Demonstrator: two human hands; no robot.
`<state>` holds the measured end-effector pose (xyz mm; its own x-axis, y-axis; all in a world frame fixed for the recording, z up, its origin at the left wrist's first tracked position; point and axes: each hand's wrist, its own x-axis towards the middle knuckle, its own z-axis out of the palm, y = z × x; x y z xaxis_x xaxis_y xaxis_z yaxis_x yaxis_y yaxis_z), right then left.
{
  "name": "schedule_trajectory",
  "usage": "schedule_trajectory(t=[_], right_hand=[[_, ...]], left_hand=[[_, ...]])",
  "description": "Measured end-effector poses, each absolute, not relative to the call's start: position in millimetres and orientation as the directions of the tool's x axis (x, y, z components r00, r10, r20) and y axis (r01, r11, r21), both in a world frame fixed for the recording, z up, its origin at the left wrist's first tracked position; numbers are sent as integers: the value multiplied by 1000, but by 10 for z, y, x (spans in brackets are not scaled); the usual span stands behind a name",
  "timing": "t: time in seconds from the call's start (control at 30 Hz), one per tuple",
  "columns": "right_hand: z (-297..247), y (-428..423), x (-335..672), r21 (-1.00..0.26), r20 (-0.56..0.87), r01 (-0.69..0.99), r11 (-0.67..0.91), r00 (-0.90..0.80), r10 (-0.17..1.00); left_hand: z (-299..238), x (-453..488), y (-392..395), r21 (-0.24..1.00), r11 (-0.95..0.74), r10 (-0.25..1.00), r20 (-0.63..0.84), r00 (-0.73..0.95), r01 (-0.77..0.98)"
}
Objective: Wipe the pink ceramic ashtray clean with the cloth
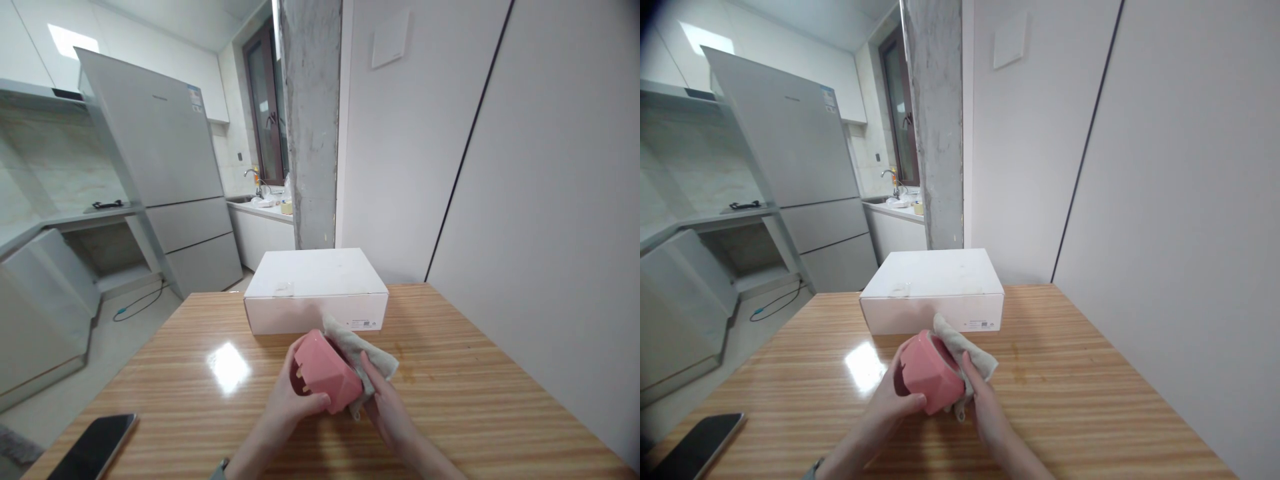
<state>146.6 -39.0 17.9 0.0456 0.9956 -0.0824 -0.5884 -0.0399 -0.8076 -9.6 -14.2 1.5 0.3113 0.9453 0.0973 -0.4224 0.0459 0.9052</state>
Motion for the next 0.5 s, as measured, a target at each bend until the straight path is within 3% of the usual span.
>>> schedule_trajectory(t=[0.2,0.5], right_hand=[[120,-406,1459,-788,-127,-613,-48,86,988],[101,-370,1479,-820,-38,-572,-7,41,998]], left_hand=[[6,-31,-161,924,-32,971,119,208,-380],[76,-140,-213,829,159,925,65,375,-536]])
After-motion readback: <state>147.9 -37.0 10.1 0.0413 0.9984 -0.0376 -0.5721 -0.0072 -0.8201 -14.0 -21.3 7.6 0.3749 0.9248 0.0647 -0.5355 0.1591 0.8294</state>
